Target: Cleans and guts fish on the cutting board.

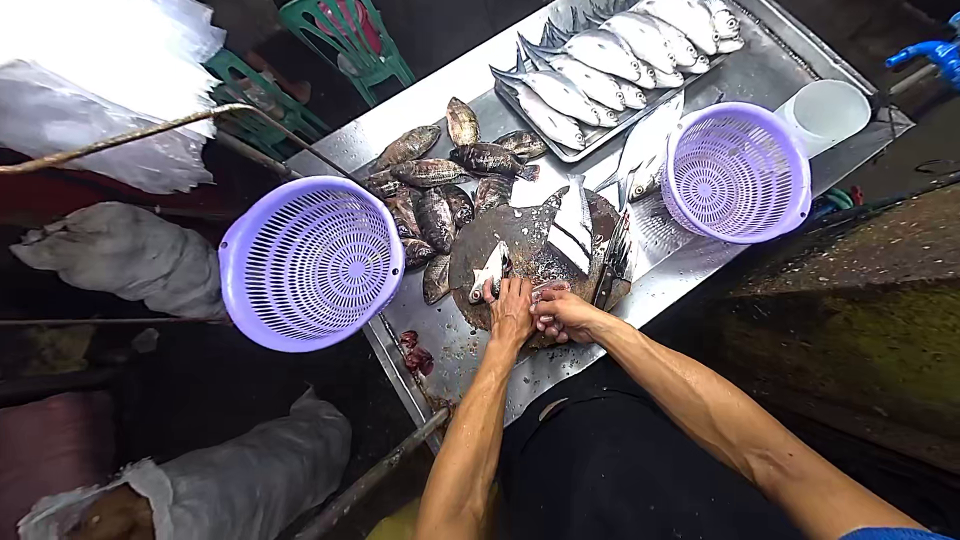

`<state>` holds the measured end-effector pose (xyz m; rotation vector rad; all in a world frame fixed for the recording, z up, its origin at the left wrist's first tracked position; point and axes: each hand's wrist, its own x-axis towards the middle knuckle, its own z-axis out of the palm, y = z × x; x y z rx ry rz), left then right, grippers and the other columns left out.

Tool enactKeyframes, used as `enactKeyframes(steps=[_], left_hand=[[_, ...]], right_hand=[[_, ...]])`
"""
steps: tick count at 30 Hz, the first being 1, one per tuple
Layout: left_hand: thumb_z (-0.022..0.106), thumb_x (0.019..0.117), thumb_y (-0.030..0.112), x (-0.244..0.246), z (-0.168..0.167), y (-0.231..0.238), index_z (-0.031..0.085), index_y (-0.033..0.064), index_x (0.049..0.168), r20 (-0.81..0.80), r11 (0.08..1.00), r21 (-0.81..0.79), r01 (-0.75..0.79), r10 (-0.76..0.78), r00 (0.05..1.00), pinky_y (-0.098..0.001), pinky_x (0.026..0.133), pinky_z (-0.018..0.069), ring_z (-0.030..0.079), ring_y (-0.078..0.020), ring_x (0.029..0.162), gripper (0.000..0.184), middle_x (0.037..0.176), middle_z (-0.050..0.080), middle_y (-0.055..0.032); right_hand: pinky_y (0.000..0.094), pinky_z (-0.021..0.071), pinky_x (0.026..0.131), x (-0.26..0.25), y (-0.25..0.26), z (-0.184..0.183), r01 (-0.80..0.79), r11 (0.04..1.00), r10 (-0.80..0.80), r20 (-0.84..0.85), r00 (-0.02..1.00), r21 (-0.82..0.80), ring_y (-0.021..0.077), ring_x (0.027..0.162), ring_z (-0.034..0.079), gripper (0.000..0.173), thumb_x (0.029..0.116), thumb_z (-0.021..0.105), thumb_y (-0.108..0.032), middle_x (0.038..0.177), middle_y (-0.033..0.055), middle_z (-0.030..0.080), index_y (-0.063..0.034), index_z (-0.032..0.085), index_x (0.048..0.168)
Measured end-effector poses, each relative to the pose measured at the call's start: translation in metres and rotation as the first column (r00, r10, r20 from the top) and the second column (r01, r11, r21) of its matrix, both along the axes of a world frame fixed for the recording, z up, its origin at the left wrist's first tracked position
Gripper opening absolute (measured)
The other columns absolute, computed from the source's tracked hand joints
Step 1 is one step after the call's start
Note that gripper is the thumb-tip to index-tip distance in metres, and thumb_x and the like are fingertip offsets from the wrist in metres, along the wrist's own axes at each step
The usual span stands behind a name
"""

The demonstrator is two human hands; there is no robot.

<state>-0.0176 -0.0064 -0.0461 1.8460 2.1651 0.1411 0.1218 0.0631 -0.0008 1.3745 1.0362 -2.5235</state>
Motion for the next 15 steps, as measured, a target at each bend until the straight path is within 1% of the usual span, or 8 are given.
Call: enactKeyframes(steps=[2, 4, 5, 7, 10, 12, 14, 15], left_hand=[[0.06, 0.0939, 0.026, 0.001, -0.012, -0.012, 0.068, 0.0082, 0.115, 0.029, 0.996, 0.085, 0.024, -0.027, 0.999, -0.0708, 0.116, 0.0175, 0.058, -0.0359, 0.122, 0.029, 0.114, 0.067, -0.0139], [0.066, 0.0903, 0.031, -0.002, -0.019, -0.015, 0.069, 0.0115, 0.117, 0.023, 0.987, 0.155, 0.043, -0.047, 0.999, -0.0707, 0.116, 0.0206, 0.06, -0.0343, 0.12, 0.033, 0.114, 0.068, -0.0115], [0.068, 0.0884, 0.031, -0.003, -0.02, -0.016, 0.069, 0.0117, 0.116, 0.022, 0.984, 0.174, 0.046, -0.051, 0.998, -0.0712, 0.115, 0.0211, 0.061, -0.0345, 0.119, 0.034, 0.113, 0.068, -0.0115], [0.068, 0.0876, 0.033, -0.004, -0.022, -0.016, 0.068, 0.012, 0.115, 0.022, 0.984, 0.174, 0.045, -0.05, 0.999, -0.0713, 0.115, 0.0196, 0.06, -0.0346, 0.12, 0.035, 0.113, 0.068, -0.0113], [0.069, 0.0871, 0.033, -0.005, -0.026, -0.018, 0.069, 0.0129, 0.115, 0.039, 0.975, 0.219, 0.048, -0.058, 0.998, -0.0705, 0.115, 0.0204, 0.061, -0.0332, 0.119, 0.034, 0.112, 0.068, -0.01], [0.066, 0.0897, 0.029, -0.006, -0.028, -0.02, 0.069, 0.014, 0.116, 0.045, 0.973, 0.226, 0.056, -0.068, 0.997, -0.071, 0.115, 0.0207, 0.061, -0.0321, 0.12, 0.03, 0.113, 0.069, -0.0093], [0.061, 0.0938, 0.028, -0.006, -0.027, -0.019, 0.069, 0.0132, 0.115, 0.054, 0.969, 0.239, 0.054, -0.069, 0.996, -0.0722, 0.113, 0.0218, 0.062, -0.0324, 0.119, 0.028, 0.113, 0.069, -0.0098], [0.061, 0.0934, 0.032, -0.005, -0.027, -0.019, 0.07, 0.013, 0.115, 0.044, 0.965, 0.255, 0.056, -0.07, 0.997, -0.0724, 0.113, 0.0229, 0.063, -0.0326, 0.117, 0.03, 0.111, 0.069, -0.01]], right_hand=[[0.0218, 0.0397, 0.037, 0.001, -0.003, -0.007, -0.025, 0.998, 0.027, 0.035, 0.999, -0.052, 0.0089, 0.044, 0.05, 0.022, 0.1012, 0.06, -0.017, 0.067, 0.0028, 0.057, -0.0109, 0.051, 0.12], [0.0211, 0.0378, 0.037, 0.0, -0.001, -0.012, -0.033, 0.996, 0.034, 0.019, 0.999, -0.085, 0.0081, 0.043, 0.047, 0.023, 0.0994, 0.062, -0.015, 0.067, 0.0023, 0.056, -0.0115, 0.051, 0.119], [0.0204, 0.0367, 0.037, 0.0, -0.003, -0.015, -0.023, 0.995, 0.022, -0.004, 1.0, -0.102, 0.0073, 0.043, 0.046, 0.022, 0.0999, 0.061, -0.015, 0.066, 0.0014, 0.054, -0.0123, 0.05, 0.119], [0.0195, 0.0357, 0.037, 0.001, -0.004, -0.017, 0.018, 0.992, -0.023, -0.035, 0.999, -0.129, 0.0064, 0.043, 0.044, 0.02, 0.1022, 0.06, -0.016, 0.065, 0.0001, 0.05, -0.0133, 0.049, 0.118], [0.0191, 0.0357, 0.038, 0.002, -0.007, -0.013, 0.087, 0.986, -0.094, -0.038, 0.995, -0.141, 0.0059, 0.043, 0.043, 0.015, 0.1053, 0.058, -0.023, 0.065, -0.0005, 0.05, -0.013, 0.05, 0.114], [0.0191, 0.0374, 0.039, 0.002, -0.009, -0.006, 0.075, 0.993, -0.078, -0.035, 0.996, -0.09, 0.0061, 0.044, 0.046, 0.017, 0.1058, 0.058, -0.025, 0.066, -0.0002, 0.053, -0.0113, 0.053, 0.115], [0.0209, 0.0416, 0.041, 0.004, -0.008, -0.001, -0.042, 0.995, 0.045, -0.026, 0.999, 0.088, 0.0079, 0.045, 0.05, 0.022, 0.1047, 0.06, -0.024, 0.067, 0.0015, 0.057, -0.0079, 0.054, 0.119], [0.0218, 0.0428, 0.041, 0.007, -0.006, 0.002, -0.096, 0.981, 0.1, -0.018, 0.995, 0.168, 0.0085, 0.045, 0.051, 0.023, 0.104, 0.061, -0.024, 0.067, 0.0019, 0.058, -0.0062, 0.055, 0.118]])
